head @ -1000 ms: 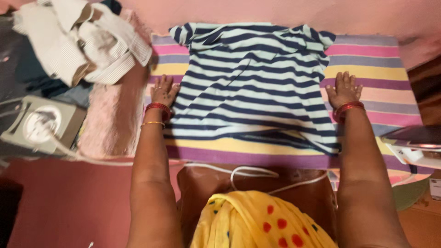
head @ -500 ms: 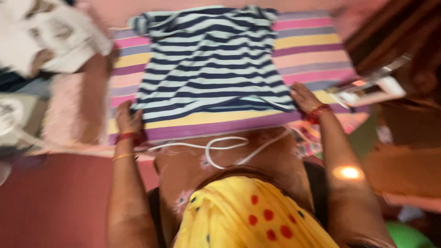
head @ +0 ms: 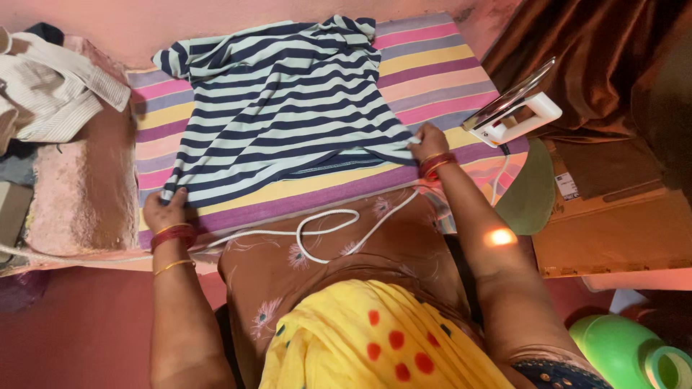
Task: The person irons a striped t-shirt on a colorful striped ironing board. They repeatedly smooth and reposition the shirt, then use a white electric iron to press the fabric until it is flat.
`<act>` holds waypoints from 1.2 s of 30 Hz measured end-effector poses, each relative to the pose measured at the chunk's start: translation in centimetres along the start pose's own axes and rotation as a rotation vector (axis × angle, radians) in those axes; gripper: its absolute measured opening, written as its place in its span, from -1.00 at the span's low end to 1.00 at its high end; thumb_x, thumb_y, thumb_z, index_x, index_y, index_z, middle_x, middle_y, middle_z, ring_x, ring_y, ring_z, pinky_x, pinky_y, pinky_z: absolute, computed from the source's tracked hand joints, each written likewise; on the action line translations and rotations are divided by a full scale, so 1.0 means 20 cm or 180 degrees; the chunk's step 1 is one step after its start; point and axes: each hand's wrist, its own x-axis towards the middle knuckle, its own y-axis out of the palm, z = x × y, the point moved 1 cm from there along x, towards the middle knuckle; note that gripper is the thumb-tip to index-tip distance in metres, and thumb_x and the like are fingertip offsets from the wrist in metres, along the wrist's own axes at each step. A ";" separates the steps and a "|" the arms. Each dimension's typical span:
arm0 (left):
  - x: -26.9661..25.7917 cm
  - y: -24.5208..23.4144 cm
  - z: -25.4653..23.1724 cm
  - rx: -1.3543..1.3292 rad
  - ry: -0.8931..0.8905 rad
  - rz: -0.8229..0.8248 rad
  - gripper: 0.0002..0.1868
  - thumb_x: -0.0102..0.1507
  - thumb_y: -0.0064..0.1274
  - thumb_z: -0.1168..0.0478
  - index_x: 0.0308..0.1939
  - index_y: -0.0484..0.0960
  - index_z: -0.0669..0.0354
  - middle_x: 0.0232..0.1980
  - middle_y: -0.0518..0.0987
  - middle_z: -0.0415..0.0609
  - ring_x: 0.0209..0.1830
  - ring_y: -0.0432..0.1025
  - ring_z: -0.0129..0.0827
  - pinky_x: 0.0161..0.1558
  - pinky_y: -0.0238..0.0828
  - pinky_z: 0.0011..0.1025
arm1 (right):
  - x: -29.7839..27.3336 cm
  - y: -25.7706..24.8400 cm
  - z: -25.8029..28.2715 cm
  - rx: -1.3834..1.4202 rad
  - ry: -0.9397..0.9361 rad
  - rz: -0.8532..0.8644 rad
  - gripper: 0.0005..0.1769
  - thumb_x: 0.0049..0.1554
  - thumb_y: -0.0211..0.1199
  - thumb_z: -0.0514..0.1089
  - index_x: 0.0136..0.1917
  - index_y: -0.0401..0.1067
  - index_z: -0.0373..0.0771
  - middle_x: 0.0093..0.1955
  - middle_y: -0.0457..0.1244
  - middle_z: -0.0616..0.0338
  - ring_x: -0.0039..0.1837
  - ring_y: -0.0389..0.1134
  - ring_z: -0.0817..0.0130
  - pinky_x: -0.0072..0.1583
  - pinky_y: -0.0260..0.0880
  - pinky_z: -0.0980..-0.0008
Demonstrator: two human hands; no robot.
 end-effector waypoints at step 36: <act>-0.14 -0.19 -0.13 -0.1705 -0.1388 0.0956 -0.65 0.27 0.35 0.27 0.01 0.49 0.21 -0.05 0.62 -0.02 -0.24 0.57 -0.34 -0.15 0.62 -0.43 | -0.02 -0.27 -0.04 -0.0939 0.0624 0.0551 -0.77 -0.07 0.50 -0.15 -0.18 0.51 -0.23 -0.10 0.40 -0.06 0.02 0.43 -0.05 0.08 0.43 0.06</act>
